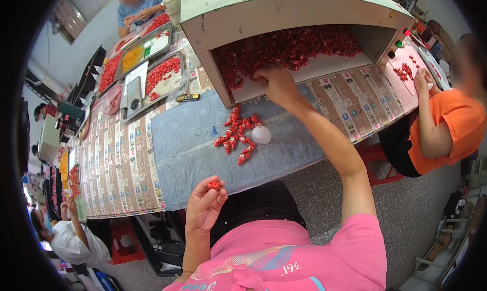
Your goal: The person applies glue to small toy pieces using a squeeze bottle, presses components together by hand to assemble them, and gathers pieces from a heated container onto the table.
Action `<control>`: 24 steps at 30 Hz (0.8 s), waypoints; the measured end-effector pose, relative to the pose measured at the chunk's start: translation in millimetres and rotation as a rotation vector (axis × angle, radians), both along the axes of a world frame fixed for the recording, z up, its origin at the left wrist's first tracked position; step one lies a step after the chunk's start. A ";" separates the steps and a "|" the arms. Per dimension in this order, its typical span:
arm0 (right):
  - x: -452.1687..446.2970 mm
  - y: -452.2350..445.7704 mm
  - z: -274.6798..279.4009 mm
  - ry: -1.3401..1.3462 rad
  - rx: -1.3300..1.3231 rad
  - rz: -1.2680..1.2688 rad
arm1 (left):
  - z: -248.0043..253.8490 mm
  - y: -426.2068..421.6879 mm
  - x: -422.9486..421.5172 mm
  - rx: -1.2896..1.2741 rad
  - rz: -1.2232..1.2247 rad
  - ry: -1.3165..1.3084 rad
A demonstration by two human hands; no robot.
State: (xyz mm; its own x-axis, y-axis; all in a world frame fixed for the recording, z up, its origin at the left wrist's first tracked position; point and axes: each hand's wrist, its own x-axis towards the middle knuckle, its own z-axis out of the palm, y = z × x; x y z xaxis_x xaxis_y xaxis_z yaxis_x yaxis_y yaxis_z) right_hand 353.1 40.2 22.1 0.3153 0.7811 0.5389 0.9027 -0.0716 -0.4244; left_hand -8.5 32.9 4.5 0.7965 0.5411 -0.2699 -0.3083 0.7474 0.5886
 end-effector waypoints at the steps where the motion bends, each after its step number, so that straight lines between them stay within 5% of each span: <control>1: 4.7 9.5 -2.7 0.030 -0.131 -0.042 | 1.2 -0.7 -1.2 -0.003 0.001 -0.001; 9: 2.4 32.2 -17.2 -0.046 -0.309 -0.206 | -3.6 0.5 -10.3 -0.009 0.022 0.015; 14: 11.6 -10.8 0.0 0.029 0.030 -0.011 | -3.2 0.9 -11.6 -0.035 0.044 0.007; 18: -49.6 -92.7 37.3 0.884 0.108 -0.070 | -5.1 1.5 -7.3 -0.048 0.051 0.006; 24: -149.9 -137.6 12.9 1.307 0.017 0.244 | 0.4 -3.2 5.2 -0.128 -0.018 -0.009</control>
